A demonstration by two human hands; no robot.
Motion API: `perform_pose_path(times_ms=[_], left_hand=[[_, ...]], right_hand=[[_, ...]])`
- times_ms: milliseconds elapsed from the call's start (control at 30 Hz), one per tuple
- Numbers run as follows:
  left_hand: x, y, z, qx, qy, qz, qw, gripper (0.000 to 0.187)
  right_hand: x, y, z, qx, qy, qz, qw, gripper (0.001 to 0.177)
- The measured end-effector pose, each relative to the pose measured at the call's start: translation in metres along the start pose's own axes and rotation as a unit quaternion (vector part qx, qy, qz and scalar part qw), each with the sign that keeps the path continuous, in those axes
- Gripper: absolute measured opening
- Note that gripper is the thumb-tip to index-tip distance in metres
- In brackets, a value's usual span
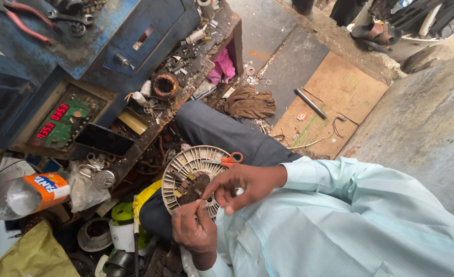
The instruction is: The person sits on the floor and works on a motor stator, inserting small rectangular pieces into slots and winding copper wire around them. They use their hands to manipulate the wire and components, occasionally adjusting the stator's position.
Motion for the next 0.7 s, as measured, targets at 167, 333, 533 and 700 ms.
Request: perform_pose_path(times_ms=[167,333,533,700], left_hand=[[-0.001,0.009,-0.002,0.005,0.011,-0.006,1.000,0.008],[0.005,0.010,0.004,-0.009,0.003,0.015,1.000,0.009],[0.001,0.014,0.001,0.014,-0.015,-0.009,1.000,0.008],[0.003,0.015,-0.003,0.018,-0.002,-0.003,1.000,0.010]], right_hand=[[0.026,0.000,0.008,-0.040,0.085,0.082,0.992,0.082],[0.009,-0.002,0.000,0.003,0.039,0.008,0.999,0.072],[0.034,0.002,0.006,-0.060,0.269,0.090,0.957,0.077],[0.024,-0.007,0.003,0.020,-0.203,0.055,0.977,0.075]])
Point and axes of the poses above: each hand's wrist, its own y-axis away from the middle knuckle, its own z-axis out of the back of the hand, x = y × z, the point moved 10 cm from there along -y, towards the middle knuckle, and after that the axes turned 6 degrees about y, right-handed, at the moved point
